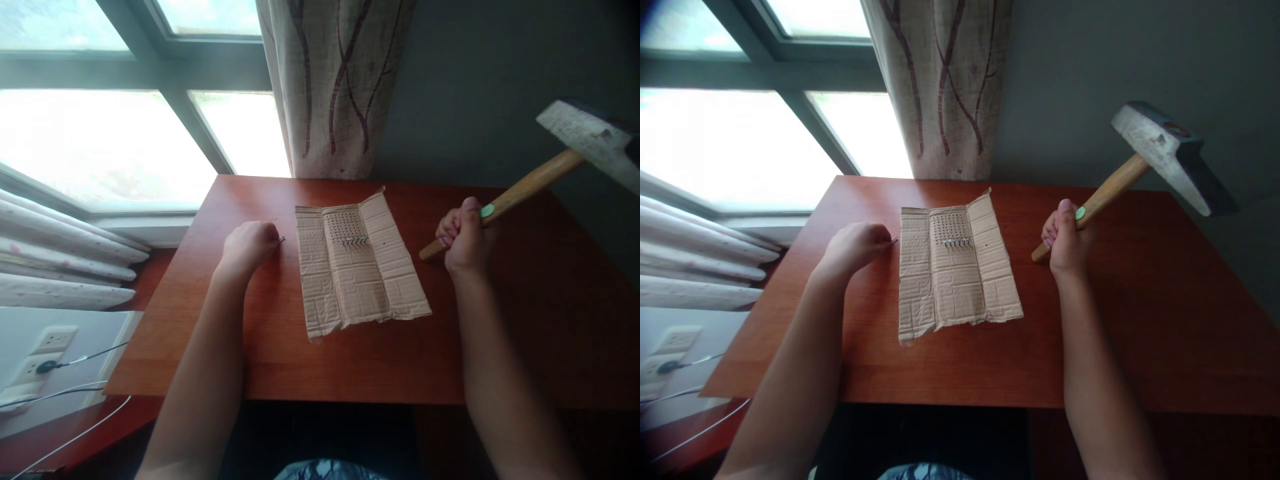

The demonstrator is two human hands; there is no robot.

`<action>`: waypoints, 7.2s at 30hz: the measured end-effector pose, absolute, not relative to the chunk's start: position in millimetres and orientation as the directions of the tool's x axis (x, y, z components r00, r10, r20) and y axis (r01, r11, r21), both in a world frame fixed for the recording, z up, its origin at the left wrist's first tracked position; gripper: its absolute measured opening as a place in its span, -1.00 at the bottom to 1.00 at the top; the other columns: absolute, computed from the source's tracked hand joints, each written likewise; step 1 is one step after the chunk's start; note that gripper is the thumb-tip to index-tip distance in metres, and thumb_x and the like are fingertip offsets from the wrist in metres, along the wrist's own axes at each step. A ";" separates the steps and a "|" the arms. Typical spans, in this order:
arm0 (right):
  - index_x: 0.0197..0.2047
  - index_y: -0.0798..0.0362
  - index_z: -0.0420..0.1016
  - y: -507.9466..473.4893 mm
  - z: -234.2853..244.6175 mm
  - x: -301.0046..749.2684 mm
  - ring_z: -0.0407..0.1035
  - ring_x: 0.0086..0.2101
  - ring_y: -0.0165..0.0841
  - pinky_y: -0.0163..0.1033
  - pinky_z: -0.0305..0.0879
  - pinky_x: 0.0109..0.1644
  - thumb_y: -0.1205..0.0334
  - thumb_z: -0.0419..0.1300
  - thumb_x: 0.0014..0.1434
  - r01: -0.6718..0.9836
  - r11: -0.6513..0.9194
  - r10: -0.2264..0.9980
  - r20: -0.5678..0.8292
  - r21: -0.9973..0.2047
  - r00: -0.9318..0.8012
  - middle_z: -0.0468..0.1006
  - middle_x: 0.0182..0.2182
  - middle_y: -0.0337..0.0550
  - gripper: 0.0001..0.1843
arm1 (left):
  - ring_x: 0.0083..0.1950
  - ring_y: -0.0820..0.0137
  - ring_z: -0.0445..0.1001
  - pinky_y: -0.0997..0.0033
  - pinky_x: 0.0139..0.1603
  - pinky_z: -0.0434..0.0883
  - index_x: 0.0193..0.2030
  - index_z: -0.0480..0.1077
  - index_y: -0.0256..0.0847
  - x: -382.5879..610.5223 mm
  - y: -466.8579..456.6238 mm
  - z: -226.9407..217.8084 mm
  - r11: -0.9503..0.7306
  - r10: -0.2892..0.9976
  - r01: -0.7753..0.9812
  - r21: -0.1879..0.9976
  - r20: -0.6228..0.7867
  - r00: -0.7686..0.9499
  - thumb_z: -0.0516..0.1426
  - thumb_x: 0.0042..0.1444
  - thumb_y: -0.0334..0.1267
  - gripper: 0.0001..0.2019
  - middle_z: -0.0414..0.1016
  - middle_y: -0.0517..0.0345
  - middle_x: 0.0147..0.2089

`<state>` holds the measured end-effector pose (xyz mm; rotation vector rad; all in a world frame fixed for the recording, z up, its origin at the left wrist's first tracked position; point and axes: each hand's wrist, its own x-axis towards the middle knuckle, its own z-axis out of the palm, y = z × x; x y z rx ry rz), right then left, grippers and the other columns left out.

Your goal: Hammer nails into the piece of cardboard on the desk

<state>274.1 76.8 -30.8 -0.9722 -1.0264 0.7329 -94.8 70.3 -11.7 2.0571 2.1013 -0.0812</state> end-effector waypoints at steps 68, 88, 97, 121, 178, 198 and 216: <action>-0.62 -0.03 0.05 74.7 -26.8 271.7 -0.08 -0.74 -0.54 -0.27 -0.23 -0.68 -0.11 0.26 0.24 -0.045 0.400 0.860 0.358 -0.916 0.365 0.03 -0.74 -0.39 -0.40 | -0.48 0.49 0.42 0.46 -0.38 0.39 -0.29 0.55 -0.17 -11.3 35.7 3.5 -0.386 0.912 0.565 0.729 0.395 0.114 0.21 0.12 -0.30 -0.93 0.57 0.22 -0.43; -0.63 -0.02 0.05 75.8 -28.4 272.7 -0.06 -0.74 -0.53 -0.26 -0.23 -0.69 -0.10 0.27 0.24 -0.060 0.417 0.858 0.371 -0.907 0.355 0.05 -0.75 -0.39 -0.38 | -0.39 0.42 0.52 0.45 -0.41 0.39 -0.29 0.55 -0.14 -10.3 34.3 0.9 -0.406 0.899 0.624 0.667 0.414 0.142 0.21 0.11 -0.30 -0.93 0.59 0.19 -0.40; -0.61 -0.03 0.12 70.7 -21.1 272.2 -0.06 -0.75 -0.54 -0.29 -0.21 -0.71 -0.27 0.30 0.15 -0.005 0.332 0.905 0.317 -0.943 0.284 0.08 -0.74 -0.40 -0.37 | -0.42 0.45 0.50 0.46 -0.40 0.37 -0.30 0.54 -0.15 -10.5 34.7 -0.2 -0.414 0.895 0.622 0.665 0.423 0.143 0.22 0.12 -0.30 -0.94 0.58 0.21 -0.42; -0.49 -0.03 0.23 4.7 107.1 255.4 0.16 -0.62 -0.39 -0.18 -0.03 -0.45 -0.25 -0.08 0.40 0.875 0.361 0.928 0.032 -0.323 -0.371 0.25 -0.66 -0.29 -0.43 | -0.38 0.41 0.53 0.41 -0.32 0.36 -0.31 0.56 -0.14 -8.7 34.8 -0.7 -0.423 0.890 0.629 0.652 0.431 0.151 0.25 0.11 -0.35 -0.95 0.62 0.23 -0.38; -0.47 -0.01 0.25 -2.1 98.0 248.0 0.21 -0.61 -0.40 -0.21 0.01 -0.46 -0.21 -0.06 0.42 0.884 0.359 0.923 -0.026 -0.299 -0.384 0.29 -0.64 -0.29 -0.45 | 0.22 0.05 0.39 -0.05 0.24 0.22 -0.06 0.53 -0.02 -21.6 35.6 2.7 -0.433 0.898 0.782 0.448 0.294 0.329 0.34 0.08 0.02 -0.68 0.54 0.12 0.19; -0.47 -0.01 0.26 0.7 91.9 246.4 0.21 -0.60 -0.40 -0.22 0.01 -0.45 -0.19 -0.05 0.42 0.889 0.326 0.930 -0.058 -0.321 -0.362 0.30 -0.65 -0.30 -0.46 | 0.22 0.03 0.40 -0.06 0.21 0.24 -0.08 0.53 -0.02 -21.4 36.0 1.0 -0.426 0.902 0.780 0.459 0.287 0.324 0.35 0.08 0.02 -0.68 0.54 0.13 0.19; -0.49 -0.02 0.24 -0.3 89.6 247.8 0.19 -0.62 -0.41 -0.22 0.01 -0.46 -0.16 -0.02 0.41 0.890 0.312 0.940 -0.029 -0.332 -0.340 0.27 -0.67 -0.31 -0.48 | 0.22 0.04 0.39 -0.06 0.22 0.23 -0.05 0.51 -0.01 -20.7 34.6 2.9 -0.426 0.902 0.776 0.466 0.280 0.328 0.34 0.10 0.01 -0.68 0.53 0.13 0.19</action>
